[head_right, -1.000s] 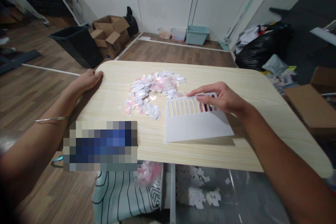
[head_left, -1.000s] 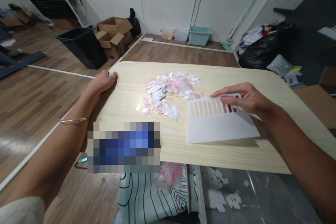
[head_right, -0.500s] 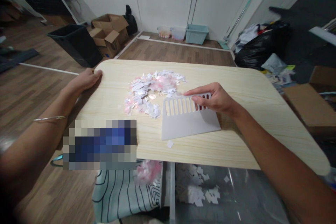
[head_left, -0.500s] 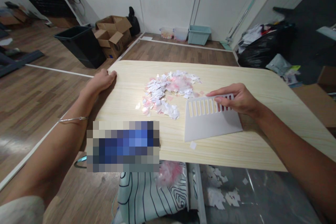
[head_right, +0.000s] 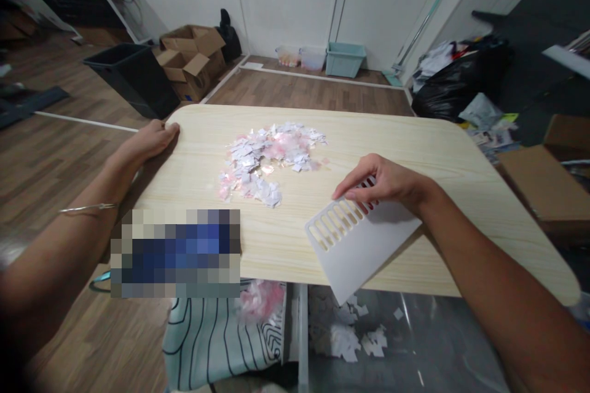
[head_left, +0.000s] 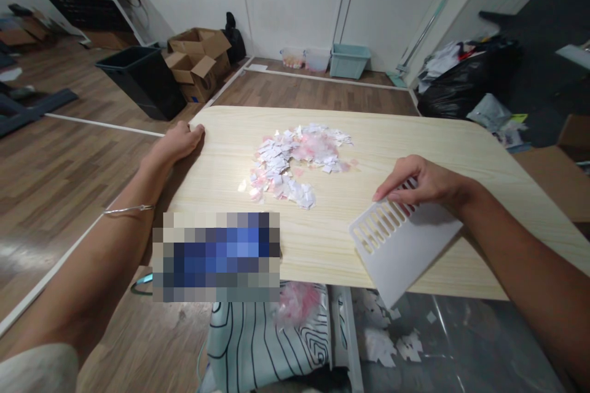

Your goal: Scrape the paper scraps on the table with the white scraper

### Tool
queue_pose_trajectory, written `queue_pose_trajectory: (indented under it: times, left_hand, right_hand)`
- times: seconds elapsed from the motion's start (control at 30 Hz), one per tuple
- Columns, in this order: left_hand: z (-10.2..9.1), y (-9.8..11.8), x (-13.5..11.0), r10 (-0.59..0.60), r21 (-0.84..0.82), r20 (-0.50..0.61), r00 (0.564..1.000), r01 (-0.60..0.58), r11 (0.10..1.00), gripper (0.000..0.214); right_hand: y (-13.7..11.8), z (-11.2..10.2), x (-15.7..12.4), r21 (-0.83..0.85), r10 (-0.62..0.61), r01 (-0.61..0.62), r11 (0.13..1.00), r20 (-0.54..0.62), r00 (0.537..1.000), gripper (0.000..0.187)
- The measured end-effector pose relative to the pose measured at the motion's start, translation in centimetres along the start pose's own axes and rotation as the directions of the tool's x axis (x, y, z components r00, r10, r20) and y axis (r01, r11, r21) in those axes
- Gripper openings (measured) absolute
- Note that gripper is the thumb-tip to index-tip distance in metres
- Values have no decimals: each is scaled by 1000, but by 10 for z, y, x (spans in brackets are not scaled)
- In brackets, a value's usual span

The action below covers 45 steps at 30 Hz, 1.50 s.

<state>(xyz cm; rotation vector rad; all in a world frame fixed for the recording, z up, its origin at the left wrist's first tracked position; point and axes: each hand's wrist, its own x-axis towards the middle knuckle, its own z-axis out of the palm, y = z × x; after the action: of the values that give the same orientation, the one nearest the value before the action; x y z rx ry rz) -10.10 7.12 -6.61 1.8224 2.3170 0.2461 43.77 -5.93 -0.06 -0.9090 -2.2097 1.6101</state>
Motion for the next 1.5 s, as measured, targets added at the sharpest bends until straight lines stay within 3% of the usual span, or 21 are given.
queue_pose_trajectory:
  times: [0.13, 0.27, 0.47, 0.63, 1.0, 1.2, 1.5]
  left_hand:
    - [-3, 5, -5, -34, -31, 3, 999, 34, 999, 71]
    - [-4, 7, -7, -49, -52, 8, 999, 49, 997, 74]
    - [-3, 6, -6, -56, -78, -5, 998, 55, 995, 73]
    - [-4, 7, -7, -46, -60, 23, 999, 47, 997, 77]
    - [-6, 9, -12, -45, -84, -3, 999, 44, 996, 74]
    - [-5, 8, -9, -33, -72, 2, 999, 33, 997, 77]
    - [-5, 9, -10, -31, -76, 4, 1000, 31, 997, 76]
  right_hand:
    - [-9, 2, 0, 29, 1, 0, 1000, -14, 1000, 21]
    - [-16, 8, 0, 19, 8, -4, 1000, -212, 977, 32]
    - [-24, 20, 4, 47, 33, -9, 999, -547, 836, 38]
    - [-24, 22, 10, -8, 7, -17, 1000, -683, 730, 41]
    - [-19, 24, 10, -152, -90, -51, 987, -793, 603, 26]
    - [-19, 28, 19, -104, -56, -45, 994, -797, 602, 28]
    - [-15, 31, 19, -132, -82, -53, 990, -835, 544, 30]
